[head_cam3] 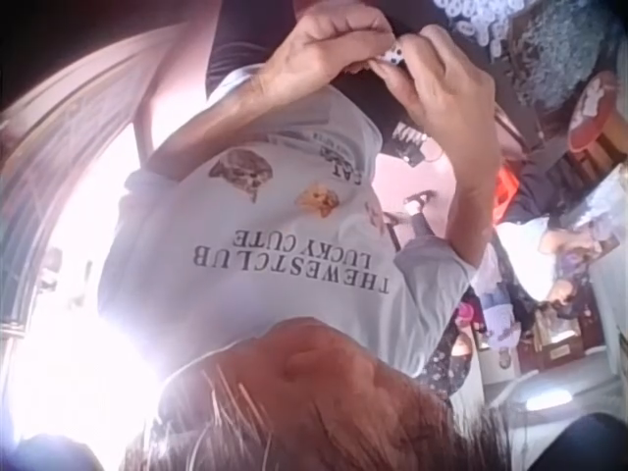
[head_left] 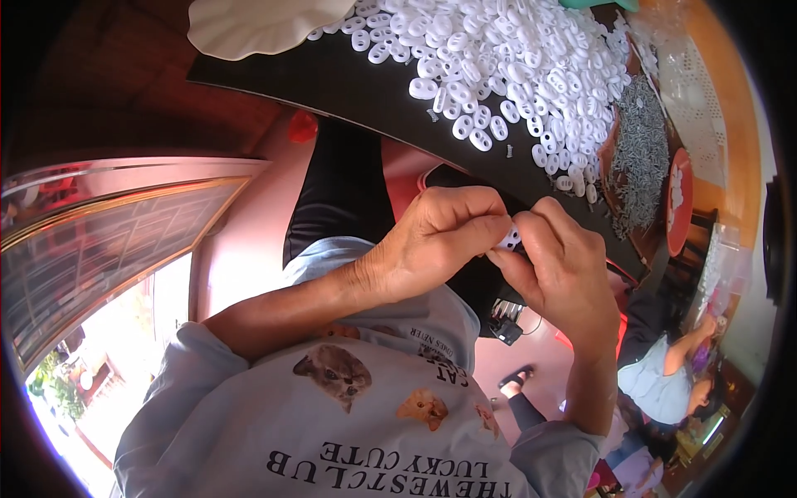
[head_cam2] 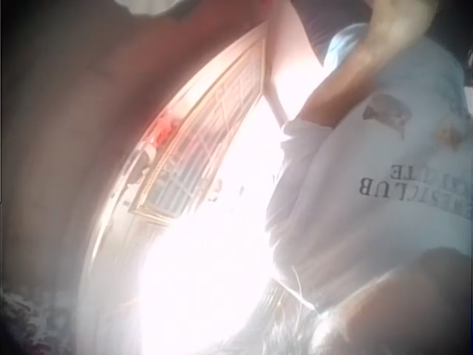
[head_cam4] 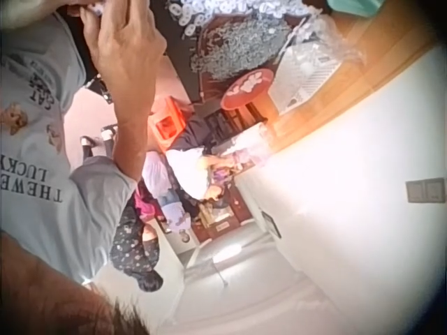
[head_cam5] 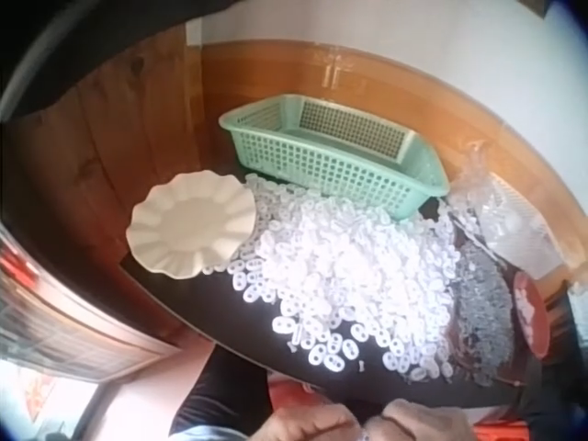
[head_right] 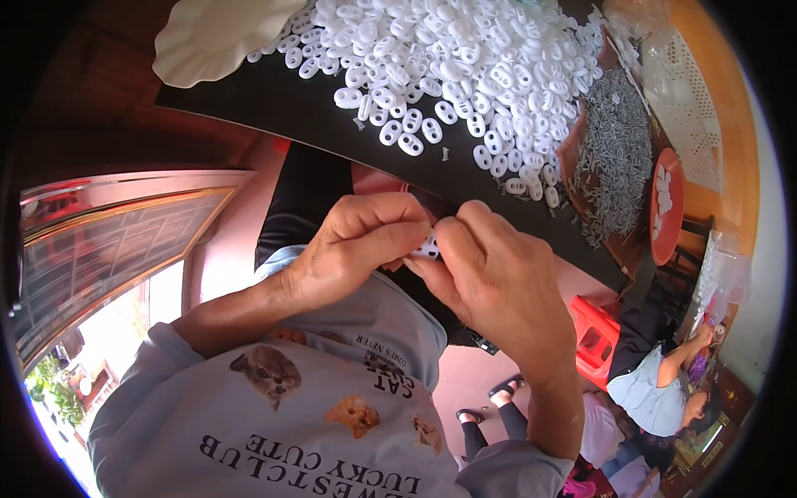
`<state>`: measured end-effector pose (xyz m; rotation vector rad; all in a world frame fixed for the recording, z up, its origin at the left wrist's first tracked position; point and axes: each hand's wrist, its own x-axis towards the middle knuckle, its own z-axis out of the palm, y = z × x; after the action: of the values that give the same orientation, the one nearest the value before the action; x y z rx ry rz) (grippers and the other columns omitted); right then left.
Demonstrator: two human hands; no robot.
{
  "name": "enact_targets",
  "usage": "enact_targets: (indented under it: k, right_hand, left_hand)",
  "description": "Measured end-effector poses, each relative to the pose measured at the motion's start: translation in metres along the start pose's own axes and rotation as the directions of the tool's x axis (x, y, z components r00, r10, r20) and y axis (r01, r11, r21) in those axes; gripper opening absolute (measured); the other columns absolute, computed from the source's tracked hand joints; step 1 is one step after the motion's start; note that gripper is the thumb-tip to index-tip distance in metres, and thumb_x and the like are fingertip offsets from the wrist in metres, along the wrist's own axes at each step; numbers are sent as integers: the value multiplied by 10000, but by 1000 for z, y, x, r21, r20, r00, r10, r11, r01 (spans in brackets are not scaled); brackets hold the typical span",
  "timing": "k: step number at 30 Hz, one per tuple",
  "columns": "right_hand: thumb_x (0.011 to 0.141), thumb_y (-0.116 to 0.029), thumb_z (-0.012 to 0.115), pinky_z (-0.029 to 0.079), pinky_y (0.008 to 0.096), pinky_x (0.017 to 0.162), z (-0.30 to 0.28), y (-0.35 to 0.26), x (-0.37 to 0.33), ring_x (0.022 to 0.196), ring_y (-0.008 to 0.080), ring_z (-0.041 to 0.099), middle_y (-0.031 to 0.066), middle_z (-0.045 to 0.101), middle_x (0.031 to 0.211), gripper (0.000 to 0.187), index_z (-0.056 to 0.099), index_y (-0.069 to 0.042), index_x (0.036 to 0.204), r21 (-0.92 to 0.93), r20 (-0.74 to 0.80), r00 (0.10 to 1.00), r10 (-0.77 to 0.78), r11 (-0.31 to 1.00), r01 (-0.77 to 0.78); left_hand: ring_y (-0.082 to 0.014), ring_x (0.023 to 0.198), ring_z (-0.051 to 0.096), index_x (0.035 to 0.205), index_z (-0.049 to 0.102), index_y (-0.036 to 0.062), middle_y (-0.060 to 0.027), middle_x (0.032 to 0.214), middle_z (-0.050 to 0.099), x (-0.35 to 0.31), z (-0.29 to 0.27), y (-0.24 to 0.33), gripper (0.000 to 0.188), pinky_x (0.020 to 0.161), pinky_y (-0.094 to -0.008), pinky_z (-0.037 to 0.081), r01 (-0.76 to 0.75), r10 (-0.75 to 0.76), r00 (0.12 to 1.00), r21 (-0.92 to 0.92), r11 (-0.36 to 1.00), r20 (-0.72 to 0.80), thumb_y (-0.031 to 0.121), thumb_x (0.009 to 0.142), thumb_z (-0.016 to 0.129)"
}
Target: The recorder is manually snapping small plastic components together at a workbench.
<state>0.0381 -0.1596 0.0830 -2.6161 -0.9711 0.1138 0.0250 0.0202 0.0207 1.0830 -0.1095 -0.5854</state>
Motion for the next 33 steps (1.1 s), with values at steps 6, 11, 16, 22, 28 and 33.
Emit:
enact_targets:
  k: [6,11,16,22,28,33]
  right_hand:
    - [750,-178,744,467,352,515,-2,-2,-2,651,213,551,56,431,750,289,478,-65,762,-10,81,997,-14,1000,15]
    - [794,-147,695,418,406,520,4,-4,-8,600,303,526,113,470,771,223,510,-30,836,61,72,997,-15,998,11]
    - [862,-293,667,443,351,493,15,-10,-13,627,247,554,82,471,770,321,465,-51,801,-67,22,1000,-9,998,10]
    - [898,-301,630,419,388,470,26,-8,-19,550,292,527,110,491,742,326,458,-35,817,76,-105,994,19,997,-11]
    - [876,-220,658,404,379,463,24,-11,-20,512,278,497,114,481,701,291,453,-36,783,363,-158,987,6,930,53]
    - [938,-275,560,411,389,663,23,-14,-35,717,306,518,146,571,915,284,517,4,911,205,5,999,48,978,-48]
  left_hand:
    - [-64,718,443,865,560,7,9,741,488,-1,-3,-7,165,633,-241,378,-46,32,996,181,982,79,114,956,474]
    - [-184,649,521,840,533,-37,-108,685,505,-3,-3,-5,197,603,-318,410,-105,85,992,218,970,98,143,912,499]
    - [-131,626,454,820,533,-33,-56,696,464,-10,3,-3,202,556,-285,361,223,-218,974,-98,970,55,142,911,490]
    - [-61,634,378,820,554,22,11,731,450,-13,9,3,227,548,-231,313,119,-110,990,-101,988,91,187,943,458]
    - [-97,597,388,742,503,-16,-25,692,420,-18,18,7,227,522,-286,307,154,-142,986,-135,979,90,126,906,438]
    - [-95,580,383,728,504,-2,-16,695,423,-25,20,2,214,506,-289,297,-79,79,995,1,997,60,112,895,436]
